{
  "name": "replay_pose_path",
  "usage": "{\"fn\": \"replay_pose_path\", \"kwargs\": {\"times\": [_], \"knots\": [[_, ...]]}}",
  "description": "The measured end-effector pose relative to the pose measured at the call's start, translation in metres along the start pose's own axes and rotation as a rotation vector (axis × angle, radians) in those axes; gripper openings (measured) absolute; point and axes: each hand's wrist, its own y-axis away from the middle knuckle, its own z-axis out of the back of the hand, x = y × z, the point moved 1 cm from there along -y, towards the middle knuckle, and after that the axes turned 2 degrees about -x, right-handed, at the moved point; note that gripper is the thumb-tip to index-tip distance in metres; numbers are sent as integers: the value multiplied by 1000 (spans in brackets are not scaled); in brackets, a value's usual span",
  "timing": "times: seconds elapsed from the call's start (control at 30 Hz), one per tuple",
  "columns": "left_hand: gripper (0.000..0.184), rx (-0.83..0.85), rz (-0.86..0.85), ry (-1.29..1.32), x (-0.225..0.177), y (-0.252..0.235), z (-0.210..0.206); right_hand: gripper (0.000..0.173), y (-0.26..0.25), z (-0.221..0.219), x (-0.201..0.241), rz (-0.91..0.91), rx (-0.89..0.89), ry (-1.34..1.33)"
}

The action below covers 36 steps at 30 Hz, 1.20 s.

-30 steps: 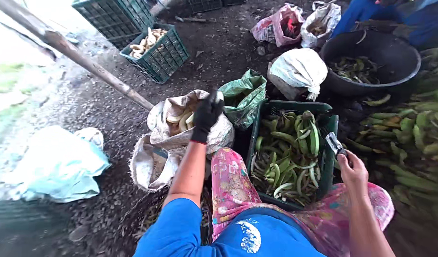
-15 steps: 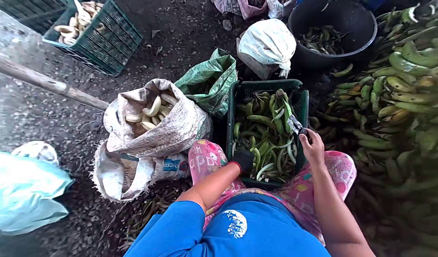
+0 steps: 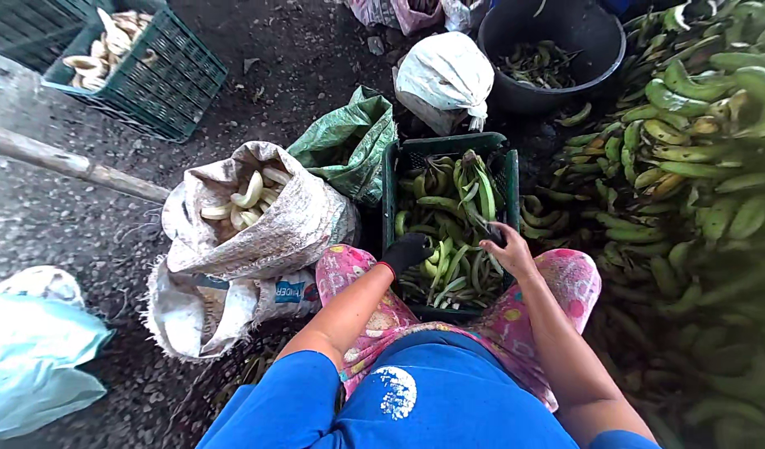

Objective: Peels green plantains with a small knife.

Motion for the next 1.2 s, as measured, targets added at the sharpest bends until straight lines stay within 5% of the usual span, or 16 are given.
{"fn": "replay_pose_path", "kwargs": {"times": [0.27, 0.43, 0.5, 0.57, 0.63, 0.7, 0.87, 0.97, 1.1, 1.2], "knots": [[25, 16, -98, 484, -51, 29, 78, 48, 34, -38, 49, 70, 187, 26], [32, -30, 45, 1035, -21, 30, 64, 42, 35, -35, 68, 129, 120, 20], [32, 43, 99, 999, -1, 29, 34, 38, 36, -41, 66, 322, 158, 145], [29, 71, -148, 845, 13, 28, 11, 41, 39, -47, 67, 513, 189, 263], [33, 63, -357, 627, 21, 28, -4, 40, 41, -48, 67, 558, 232, 296], [42, 62, -343, 294, 20, 40, -12, 40, 45, -46, 64, 559, 255, 306], [29, 145, 171, 860, -16, 81, -7, 43, 50, -37, 61, 516, 143, 221], [48, 120, -182, 375, -7, 69, -5, 45, 48, -35, 62, 605, 198, 166], [33, 21, -278, 784, -17, 56, -1, 41, 53, -43, 80, 900, 255, 268], [28, -85, -306, 911, -14, 34, 1, 42, 57, -49, 80, 891, 188, 300]]}}
